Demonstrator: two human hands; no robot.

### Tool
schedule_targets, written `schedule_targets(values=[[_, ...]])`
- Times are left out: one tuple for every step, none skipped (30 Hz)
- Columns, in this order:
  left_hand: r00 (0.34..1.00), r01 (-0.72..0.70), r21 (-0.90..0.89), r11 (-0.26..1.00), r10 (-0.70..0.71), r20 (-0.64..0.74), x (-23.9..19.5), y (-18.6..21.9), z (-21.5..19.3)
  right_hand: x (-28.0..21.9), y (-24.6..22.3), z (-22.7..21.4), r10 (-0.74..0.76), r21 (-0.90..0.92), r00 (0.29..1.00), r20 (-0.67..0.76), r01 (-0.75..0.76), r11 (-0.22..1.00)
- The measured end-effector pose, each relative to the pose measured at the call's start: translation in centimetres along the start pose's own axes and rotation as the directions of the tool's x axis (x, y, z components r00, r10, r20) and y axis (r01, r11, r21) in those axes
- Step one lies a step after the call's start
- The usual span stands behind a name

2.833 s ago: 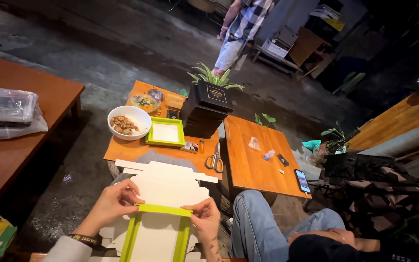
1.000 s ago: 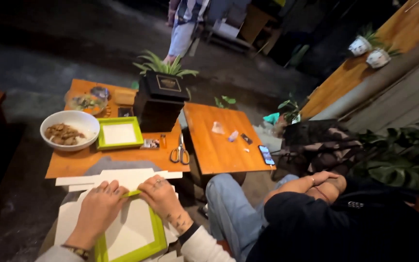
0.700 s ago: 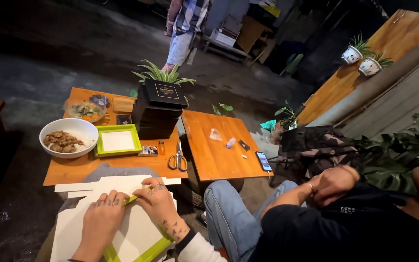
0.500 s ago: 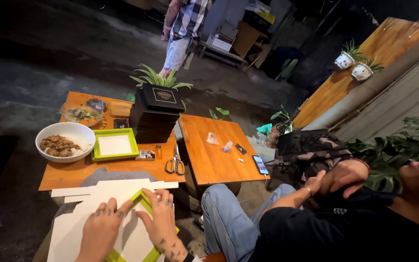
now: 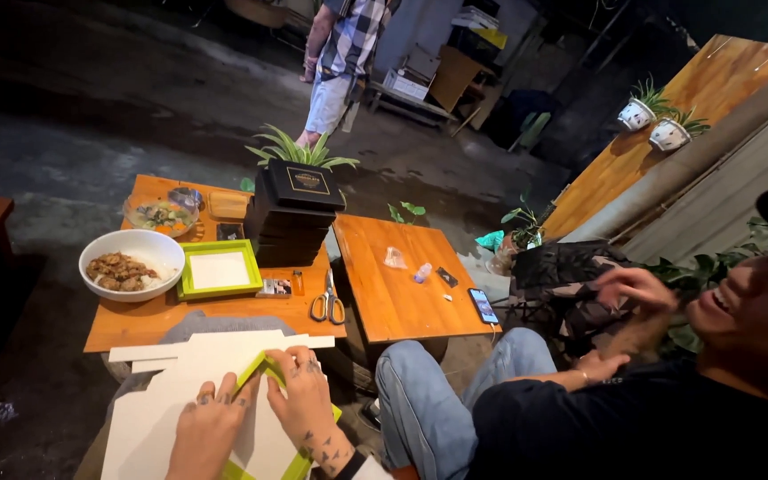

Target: Folding and assembling cardboard boxes from flat pre-cut sheets on a wooden table.

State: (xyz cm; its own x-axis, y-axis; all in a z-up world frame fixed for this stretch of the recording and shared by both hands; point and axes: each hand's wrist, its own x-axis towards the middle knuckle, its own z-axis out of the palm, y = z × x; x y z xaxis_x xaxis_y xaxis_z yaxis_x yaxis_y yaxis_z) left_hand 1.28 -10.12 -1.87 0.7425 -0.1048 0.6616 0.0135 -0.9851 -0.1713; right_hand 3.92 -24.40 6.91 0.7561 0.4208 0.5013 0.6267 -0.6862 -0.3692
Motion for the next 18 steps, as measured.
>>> schedule_targets(values=[[1.000,0.001,0.004,1.000,-0.001,-0.004,0.2,0.0,0.1,0.3,0.5,0.6,-0.003,-0.055,1.000,0.006,0.003,0.998],[1.000,0.001,0.008,1.000,-0.001,-0.008,0.3,0.0,0.2,0.5,0.9,1.1,-0.005,-0.110,1.000,0.012,0.006,0.994],[1.000,0.002,0.009,1.000,-0.002,-0.010,0.2,0.1,0.7,0.8,0.7,1.3,-0.006,-0.109,1.000,0.011,0.008,0.994],[1.000,0.004,-0.004,1.000,-0.004,0.020,0.0,0.3,1.1,0.9,0.6,1.4,-0.101,-0.189,0.994,-0.033,0.093,0.978],[0.999,0.006,-0.017,1.000,-0.005,0.054,-0.4,0.4,1.4,1.0,0.3,1.6,-0.195,-0.268,0.979,-0.065,0.171,0.948],[0.998,0.006,-0.016,1.000,-0.005,0.057,-0.5,0.5,1.3,0.9,0.3,1.6,-0.194,-0.266,0.979,-0.063,0.171,0.949],[0.999,0.013,0.000,1.000,-0.013,0.032,-0.5,0.5,1.2,1.0,0.4,1.5,-0.238,-0.275,0.969,-0.068,0.211,0.938],[1.000,0.021,0.015,1.000,-0.021,0.007,-0.4,0.5,1.1,1.1,0.4,1.4,-0.281,-0.283,0.957,-0.073,0.250,0.926],[1.000,0.020,0.017,1.000,-0.020,0.001,-0.5,0.5,1.4,1.1,0.6,1.5,-0.283,-0.286,0.956,-0.077,0.251,0.925],[1.000,0.016,0.006,1.000,-0.016,0.022,-0.6,0.5,1.6,1.0,0.8,1.5,-0.308,-0.291,0.947,-0.091,0.270,0.918],[0.999,0.012,-0.006,1.000,-0.012,0.044,-0.8,0.6,1.8,0.9,1.0,1.5,-0.330,-0.296,0.938,-0.103,0.288,0.911],[0.999,0.010,-0.006,1.000,-0.010,0.041,-0.7,0.5,2.0,1.0,1.1,1.6,-0.331,-0.298,0.938,-0.106,0.288,0.910],[0.998,0.011,-0.017,1.000,-0.010,0.057,-0.8,0.6,2.2,0.9,1.2,1.6,-0.344,-0.289,0.930,-0.127,0.297,0.910],[0.997,0.012,-0.027,1.000,-0.010,0.072,-0.9,0.7,2.3,0.8,1.3,1.6,-0.357,-0.280,0.922,-0.149,0.307,0.909],[0.998,0.011,-0.028,1.000,-0.009,0.068,-0.8,0.6,2.1,0.8,1.6,1.6,-0.358,-0.284,0.921,-0.151,0.307,0.908],[0.996,0.007,-0.038,0.999,-0.003,0.094,-0.7,0.5,2.0,0.7,1.8,1.7,-0.365,-0.314,0.919,-0.149,0.306,0.899],[0.993,0.000,-0.048,0.999,0.006,0.122,-0.8,0.3,1.8,0.6,2.0,1.8,-0.370,-0.341,0.917,-0.150,0.303,0.890],[0.993,-0.004,-0.046,0.999,0.010,0.119,-0.9,0.3,2.0,0.6,1.9,1.6,-0.368,-0.343,0.917,-0.154,0.300,0.890]])
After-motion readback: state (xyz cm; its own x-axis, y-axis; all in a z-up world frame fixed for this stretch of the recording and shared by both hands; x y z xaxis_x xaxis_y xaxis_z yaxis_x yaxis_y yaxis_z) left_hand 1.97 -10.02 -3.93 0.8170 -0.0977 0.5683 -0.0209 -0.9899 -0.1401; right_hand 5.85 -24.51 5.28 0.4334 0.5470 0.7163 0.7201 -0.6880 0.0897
